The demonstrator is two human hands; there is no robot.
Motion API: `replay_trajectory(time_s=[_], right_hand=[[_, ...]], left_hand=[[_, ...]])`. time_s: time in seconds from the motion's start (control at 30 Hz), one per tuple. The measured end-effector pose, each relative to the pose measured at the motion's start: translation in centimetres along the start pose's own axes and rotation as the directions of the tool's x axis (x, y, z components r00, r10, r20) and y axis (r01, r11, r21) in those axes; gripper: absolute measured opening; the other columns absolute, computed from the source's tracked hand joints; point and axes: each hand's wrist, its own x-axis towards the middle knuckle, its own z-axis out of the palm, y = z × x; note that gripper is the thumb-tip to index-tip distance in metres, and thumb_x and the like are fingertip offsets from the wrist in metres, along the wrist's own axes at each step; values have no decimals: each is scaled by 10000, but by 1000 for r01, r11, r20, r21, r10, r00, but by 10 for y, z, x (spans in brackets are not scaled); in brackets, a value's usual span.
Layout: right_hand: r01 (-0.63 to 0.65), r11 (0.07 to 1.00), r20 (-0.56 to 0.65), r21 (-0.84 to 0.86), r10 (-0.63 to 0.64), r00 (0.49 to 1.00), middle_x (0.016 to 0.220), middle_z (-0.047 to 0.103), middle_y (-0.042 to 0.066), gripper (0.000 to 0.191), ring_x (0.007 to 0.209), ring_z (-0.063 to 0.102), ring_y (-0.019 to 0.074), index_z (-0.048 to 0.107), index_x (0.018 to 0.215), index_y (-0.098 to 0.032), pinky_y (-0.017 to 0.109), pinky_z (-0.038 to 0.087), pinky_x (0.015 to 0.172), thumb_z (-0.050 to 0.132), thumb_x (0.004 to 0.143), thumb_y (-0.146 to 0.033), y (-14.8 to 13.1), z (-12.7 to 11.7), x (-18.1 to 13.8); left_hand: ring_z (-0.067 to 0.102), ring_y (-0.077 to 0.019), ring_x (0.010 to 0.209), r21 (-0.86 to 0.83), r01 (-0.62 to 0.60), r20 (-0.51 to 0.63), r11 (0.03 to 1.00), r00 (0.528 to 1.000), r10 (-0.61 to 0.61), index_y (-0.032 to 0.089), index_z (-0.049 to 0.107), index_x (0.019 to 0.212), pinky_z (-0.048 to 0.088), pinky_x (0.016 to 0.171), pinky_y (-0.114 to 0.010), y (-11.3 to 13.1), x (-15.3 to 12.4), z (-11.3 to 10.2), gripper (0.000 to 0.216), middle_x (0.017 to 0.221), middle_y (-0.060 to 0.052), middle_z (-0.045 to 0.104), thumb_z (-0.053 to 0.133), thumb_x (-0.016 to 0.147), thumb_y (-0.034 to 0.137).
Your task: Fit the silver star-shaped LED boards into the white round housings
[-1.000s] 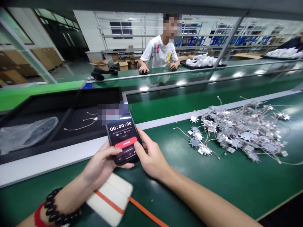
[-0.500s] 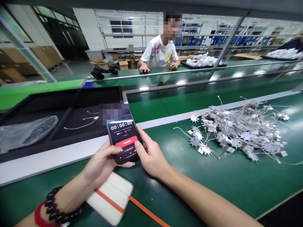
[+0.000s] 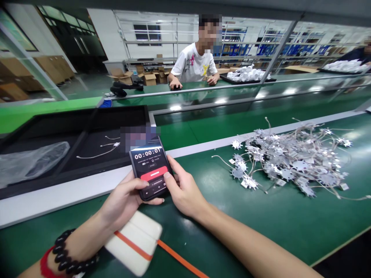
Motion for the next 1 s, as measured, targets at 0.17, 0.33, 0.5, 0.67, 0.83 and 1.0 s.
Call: replay_trajectory(time_s=[0.17, 0.33, 0.5, 0.67, 0.83, 1.0], right_hand=[[2, 1000, 4, 7, -2, 1000, 1493, 593, 73, 596, 1486, 431, 281, 451, 1557, -212, 455, 491, 1160, 530, 1024, -466, -1, 0, 0], [-3, 1000, 2, 3, 3, 1000, 1508, 578, 64, 585, 1460, 469, 281, 454, 1556, -228, 449, 501, 1149, 523, 1027, -468, -1, 0, 0], [5, 1000, 5, 3, -5, 1000, 1522, 565, 52, 584, 1492, 423, 275, 451, 1558, -238, 444, 493, 1158, 529, 1027, -466, -1, 0, 0], [16, 1000, 12, 5, -16, 1000, 1546, 540, 46, 554, 1444, 491, 264, 468, 1543, -242, 408, 503, 1143, 515, 1038, -464, 0, 0, 0], [29, 999, 42, -38, -27, 999, 1560, 516, 85, 603, 1397, 536, 261, 390, 1580, -221, 422, 468, 1161, 527, 1030, -427, -2, 0, -2], [55, 985, 72, -162, -44, 996, 1577, 463, 127, 827, 1412, 489, 303, 336, 1584, -205, 461, 407, 1188, 731, 878, -377, -12, 0, -3]], left_hand=[[700, -269, 921, 7, -1, -1, 1000, 1000, 1, 218, 631, 1256, 694, 617, -413, -1, -1, 1, 505, 1156, -86, 724, 656, 781, 49], [694, -266, 930, 12, -1, -11, 1000, 1000, 2, 210, 643, 1233, 693, 614, -400, 0, 0, 1, 484, 1146, -83, 724, 663, 775, 57], [695, -270, 926, 13, -3, -6, 1000, 1000, 3, 220, 633, 1256, 693, 616, -406, 1, 0, 0, 512, 1142, -84, 725, 675, 769, 70], [690, -273, 952, 19, -7, -5, 1000, 1000, 8, 223, 631, 1244, 691, 626, -406, -1, 0, 0, 495, 1154, -78, 720, 670, 775, 71], [696, -267, 962, 31, -11, 27, 999, 1000, 10, 239, 619, 1261, 684, 674, -410, -2, 1, -1, 495, 1147, -61, 729, 661, 790, 93], [698, -222, 980, 70, -32, 91, 997, 996, 26, 220, 628, 1260, 609, 705, -239, -4, -1, -3, 469, 1146, -56, 742, 688, 797, 173]])
